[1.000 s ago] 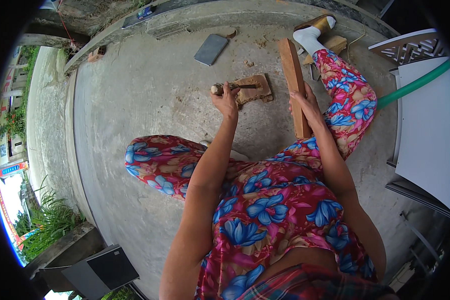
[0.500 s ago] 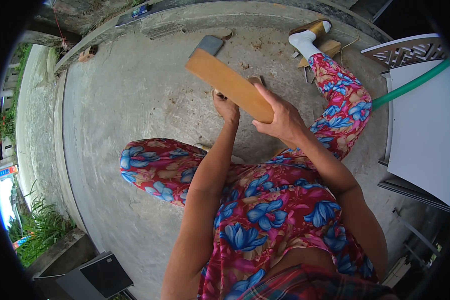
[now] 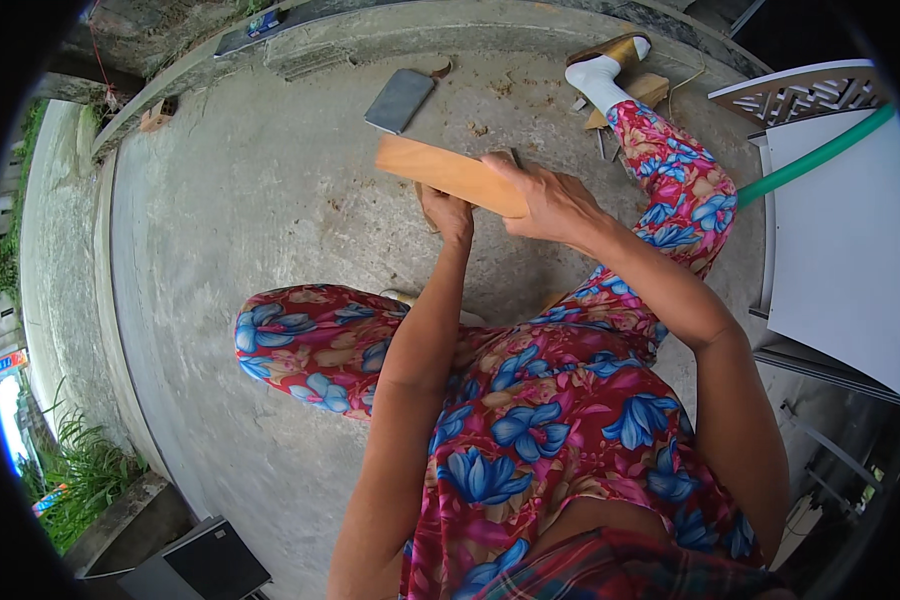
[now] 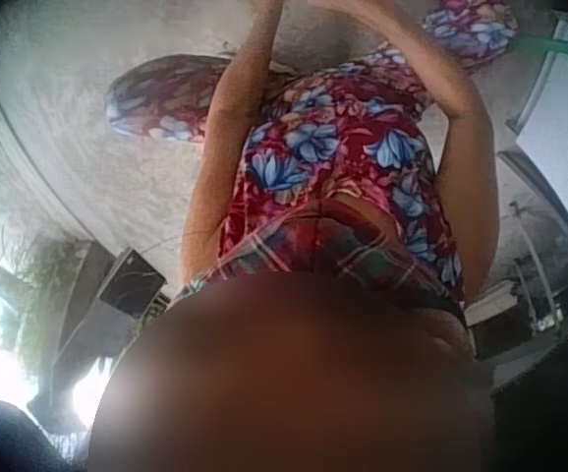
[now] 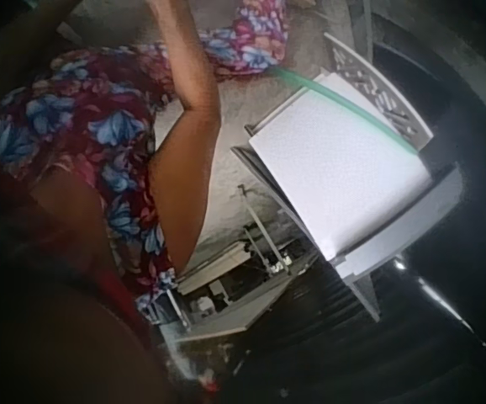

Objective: The person carves a wooden block using a chisel and a hammer.

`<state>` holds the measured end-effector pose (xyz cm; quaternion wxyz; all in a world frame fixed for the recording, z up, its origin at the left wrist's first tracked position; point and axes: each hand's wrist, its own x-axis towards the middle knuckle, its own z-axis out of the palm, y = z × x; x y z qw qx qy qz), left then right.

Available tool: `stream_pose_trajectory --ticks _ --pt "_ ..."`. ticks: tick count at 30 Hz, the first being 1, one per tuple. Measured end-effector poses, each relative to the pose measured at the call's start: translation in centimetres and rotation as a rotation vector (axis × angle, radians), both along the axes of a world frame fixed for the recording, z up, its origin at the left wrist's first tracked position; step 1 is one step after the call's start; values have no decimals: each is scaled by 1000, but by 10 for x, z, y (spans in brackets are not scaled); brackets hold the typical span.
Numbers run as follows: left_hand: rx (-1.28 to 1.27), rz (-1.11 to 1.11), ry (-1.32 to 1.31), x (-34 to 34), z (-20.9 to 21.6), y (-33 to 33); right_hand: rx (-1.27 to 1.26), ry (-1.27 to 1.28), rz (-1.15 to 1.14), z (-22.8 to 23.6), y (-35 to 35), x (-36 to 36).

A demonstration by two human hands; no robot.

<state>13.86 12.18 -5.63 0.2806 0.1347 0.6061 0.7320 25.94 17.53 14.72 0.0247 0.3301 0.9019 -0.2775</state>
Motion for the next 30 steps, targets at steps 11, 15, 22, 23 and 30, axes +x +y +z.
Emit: stream_pose_trajectory --ticks 11,15,22,23,30 --pt "-178 -35 15 -32 28 21 -109 279 -330 -4 46 56" --pt "-238 -69 244 -37 53 28 -167 409 -460 -13 51 85" --pt "-268 -144 354 -41 63 43 -127 411 -534 -33 51 110" --pt "-266 -153 372 -41 65 45 -131 417 -540 -34 52 111" --pt "-245 -270 359 -56 42 67 -199 436 -505 -28 57 92"
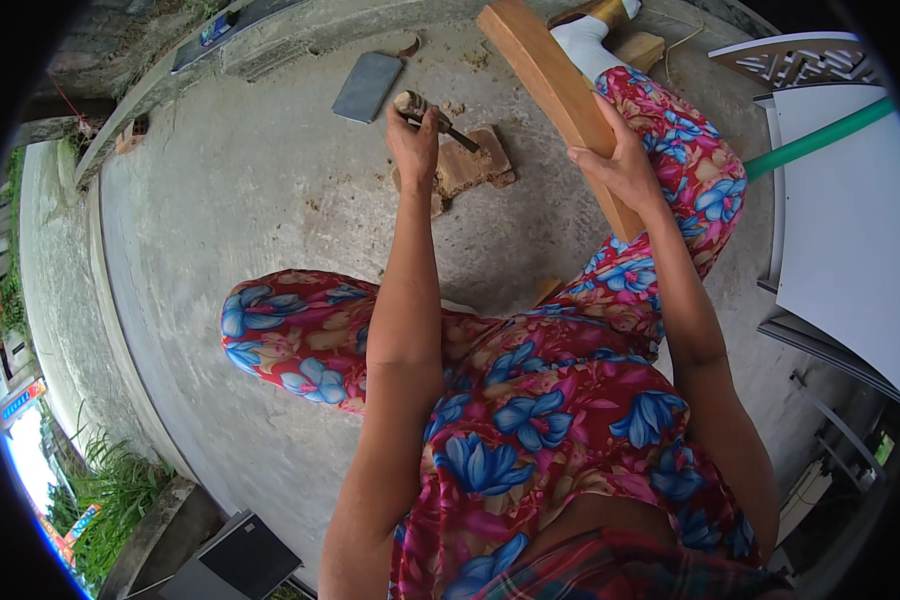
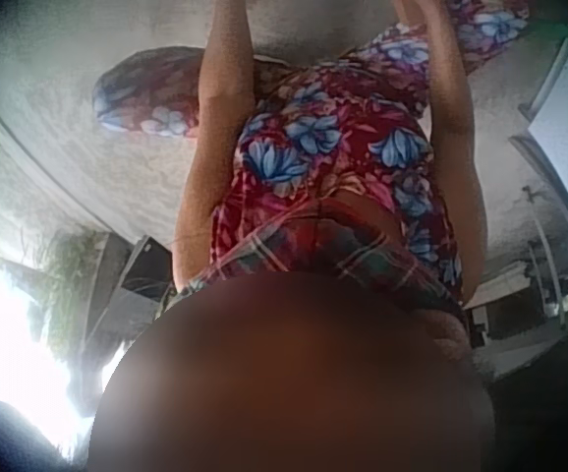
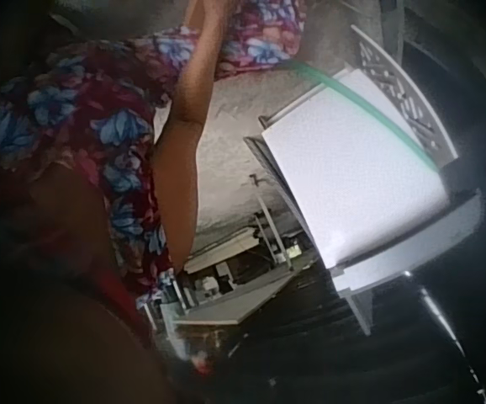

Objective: The person carves a wooden block using a chisel and a hammer.

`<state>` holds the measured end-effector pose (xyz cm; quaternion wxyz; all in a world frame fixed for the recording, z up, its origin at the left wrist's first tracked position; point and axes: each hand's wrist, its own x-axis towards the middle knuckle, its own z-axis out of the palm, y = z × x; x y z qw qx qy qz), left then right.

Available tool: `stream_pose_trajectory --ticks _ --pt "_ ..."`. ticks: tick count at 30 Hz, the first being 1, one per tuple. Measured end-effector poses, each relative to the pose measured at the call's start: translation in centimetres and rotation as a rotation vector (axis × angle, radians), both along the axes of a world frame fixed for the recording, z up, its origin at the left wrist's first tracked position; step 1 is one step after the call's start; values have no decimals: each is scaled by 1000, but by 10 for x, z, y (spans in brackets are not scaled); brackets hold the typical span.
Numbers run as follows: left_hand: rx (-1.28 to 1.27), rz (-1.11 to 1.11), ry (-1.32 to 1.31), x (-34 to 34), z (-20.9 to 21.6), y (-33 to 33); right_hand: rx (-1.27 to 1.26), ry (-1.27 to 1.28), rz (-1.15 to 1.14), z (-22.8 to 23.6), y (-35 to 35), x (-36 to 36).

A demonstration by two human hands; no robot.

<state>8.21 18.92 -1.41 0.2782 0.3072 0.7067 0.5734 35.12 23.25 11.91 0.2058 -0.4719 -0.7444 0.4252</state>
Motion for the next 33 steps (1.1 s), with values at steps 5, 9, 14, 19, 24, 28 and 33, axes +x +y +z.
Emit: stream_pose_trajectory --ticks 5,9,14,19,24,28,33 --pt "35 -46 -190 10 -15 18 26 29 60 13 8 -27" --pt "50 -99 -131 12 -28 29 133 48 135 26 15 -61" --pt "65 -92 -129 24 -19 42 176 -182 164 1 28 -71" --pt "35 -71 -127 12 -27 43 166 -254 214 16 37 -85" --pt "6 -115 -151 13 -30 49 134 -249 182 6 37 -93" --pt "20 -91 -171 15 -30 49 103 -359 256 12 44 -91" --pt "15 -153 -134 23 -17 58 150 -238 172 -8 47 -81"
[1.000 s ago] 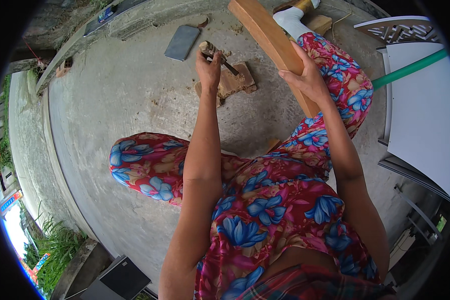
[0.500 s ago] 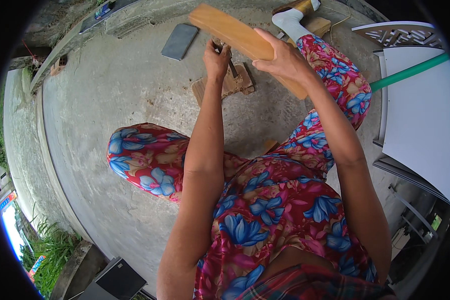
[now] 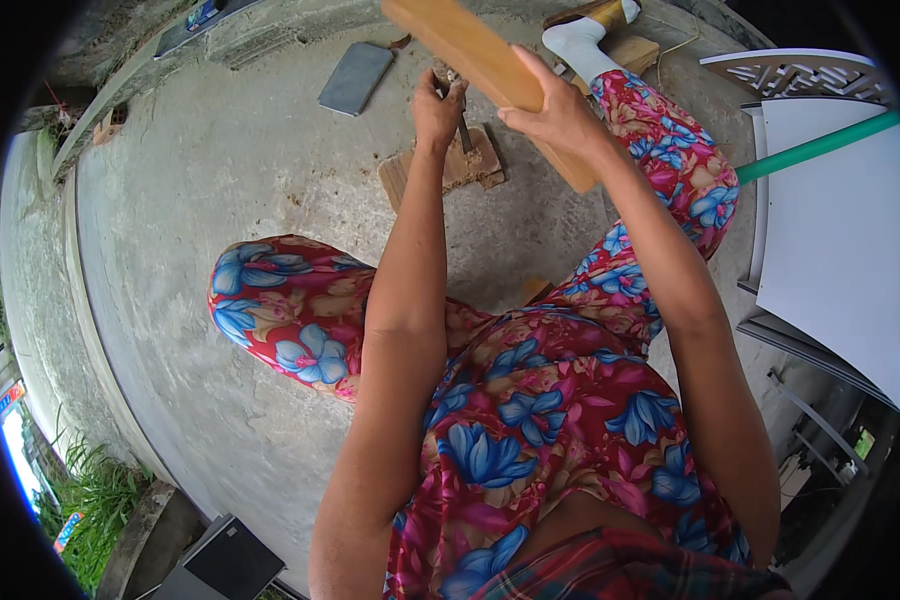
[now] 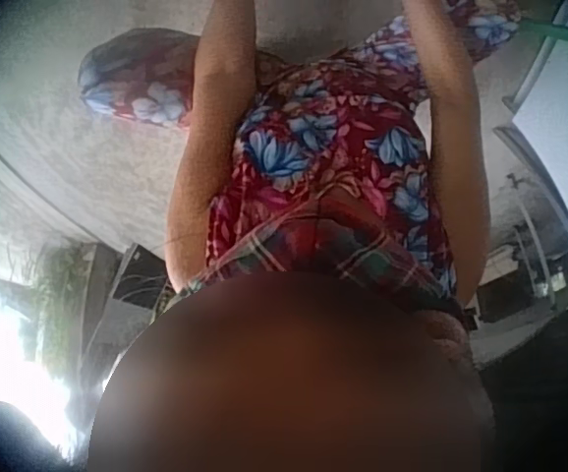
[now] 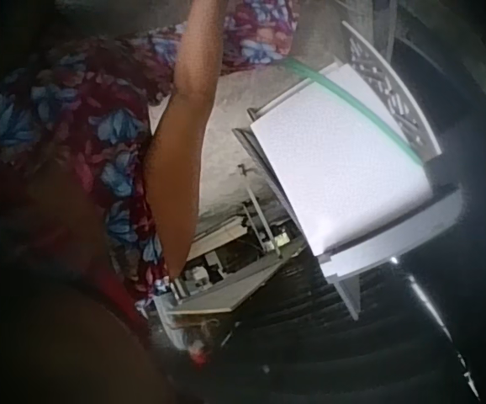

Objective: The person carves a wooden block using a chisel and a hammer.

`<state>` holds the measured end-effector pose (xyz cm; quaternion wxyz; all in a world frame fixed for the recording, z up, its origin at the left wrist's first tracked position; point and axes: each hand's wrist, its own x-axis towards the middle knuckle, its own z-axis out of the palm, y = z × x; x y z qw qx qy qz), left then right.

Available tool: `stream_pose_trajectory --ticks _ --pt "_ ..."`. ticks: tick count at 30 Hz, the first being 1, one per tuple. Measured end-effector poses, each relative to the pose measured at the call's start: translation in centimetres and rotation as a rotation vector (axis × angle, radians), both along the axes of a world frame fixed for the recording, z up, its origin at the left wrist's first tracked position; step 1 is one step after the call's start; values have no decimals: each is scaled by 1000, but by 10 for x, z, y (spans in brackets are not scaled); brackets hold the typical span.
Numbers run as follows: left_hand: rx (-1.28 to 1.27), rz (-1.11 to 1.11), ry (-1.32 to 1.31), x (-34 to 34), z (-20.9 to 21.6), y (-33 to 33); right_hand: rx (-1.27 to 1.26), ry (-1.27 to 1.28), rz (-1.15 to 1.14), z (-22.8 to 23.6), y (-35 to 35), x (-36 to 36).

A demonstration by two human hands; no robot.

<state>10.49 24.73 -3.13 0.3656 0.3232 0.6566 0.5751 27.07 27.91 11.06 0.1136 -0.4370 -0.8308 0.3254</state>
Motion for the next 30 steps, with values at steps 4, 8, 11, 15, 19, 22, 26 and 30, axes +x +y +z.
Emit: stream_pose_trajectory --ticks 4,8,11,15,19,22,26,30 --pt "28 22 -57 -8 -20 0 60 -94 42 8 10 -12" --pt "45 30 -58 -7 -21 2 82 54 -3 20 -1 -19" --pt "51 17 -112 -4 -25 11 79 17 -22 1 5 -10" --pt "4 -14 -11 -6 -25 11 30 -136 8 13 -1 -12" --pt "8 -9 -19 2 -18 11 79 207 -101 -3 -18 -2" --pt "-63 32 62 5 -14 10 7 -88 -73 -15 -20 6" --pt "-83 1 61 4 -7 4 -69 167 -108 9 -34 14" --pt "-36 -107 10 12 18 3 -50 274 -154 15 -41 35"
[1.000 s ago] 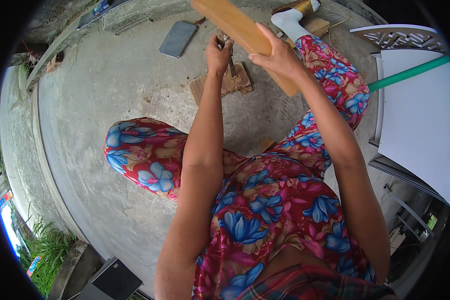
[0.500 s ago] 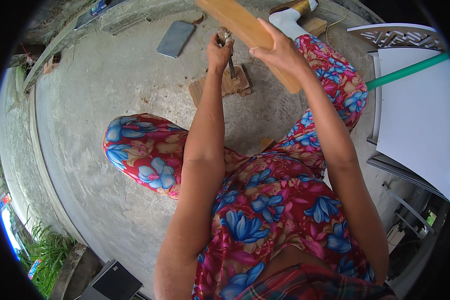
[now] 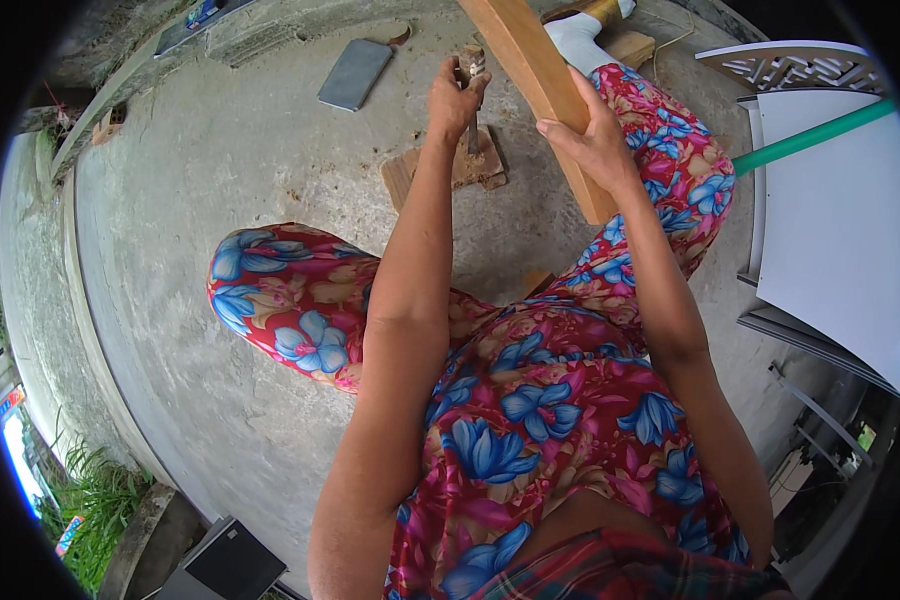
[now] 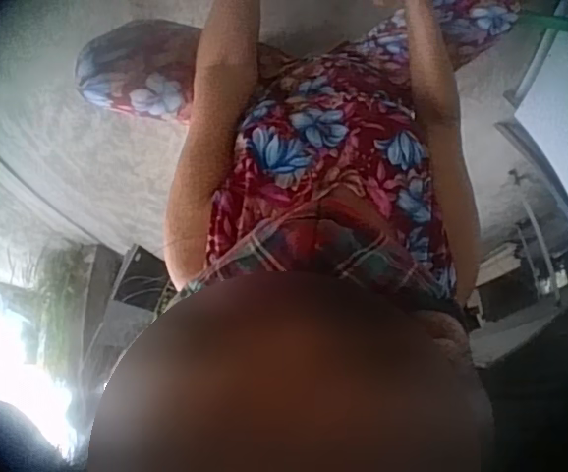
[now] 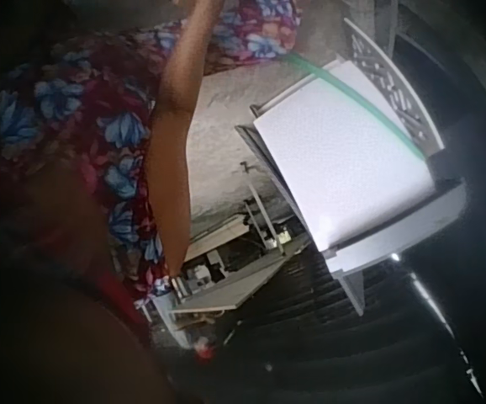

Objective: The person carves a wooden block using a chisel and a hammer.

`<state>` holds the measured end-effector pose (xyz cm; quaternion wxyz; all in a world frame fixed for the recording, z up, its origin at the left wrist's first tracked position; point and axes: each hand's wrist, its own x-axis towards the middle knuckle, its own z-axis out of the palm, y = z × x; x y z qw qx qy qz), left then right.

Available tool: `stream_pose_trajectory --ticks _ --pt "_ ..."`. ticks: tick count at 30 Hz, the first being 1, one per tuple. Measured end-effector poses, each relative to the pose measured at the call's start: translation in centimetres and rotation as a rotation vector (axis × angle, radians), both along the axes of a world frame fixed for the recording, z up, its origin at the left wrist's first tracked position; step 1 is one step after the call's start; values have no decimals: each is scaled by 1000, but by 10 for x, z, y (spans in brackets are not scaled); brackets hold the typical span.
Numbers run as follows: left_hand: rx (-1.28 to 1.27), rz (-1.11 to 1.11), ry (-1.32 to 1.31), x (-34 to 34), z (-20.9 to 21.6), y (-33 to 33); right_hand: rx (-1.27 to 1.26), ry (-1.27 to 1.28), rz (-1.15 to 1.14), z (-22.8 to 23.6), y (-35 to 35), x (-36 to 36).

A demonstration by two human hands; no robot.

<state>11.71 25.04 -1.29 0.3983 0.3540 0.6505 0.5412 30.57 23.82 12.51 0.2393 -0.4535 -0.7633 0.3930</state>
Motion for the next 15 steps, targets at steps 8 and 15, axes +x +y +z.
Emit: stream_pose_trajectory --ticks 8,15 --pt "32 -108 119 11 1 4 -29 17 -100 11 -22 18" --pt "-23 -167 61 10 -1 3 3 58 -104 8 -23 22"
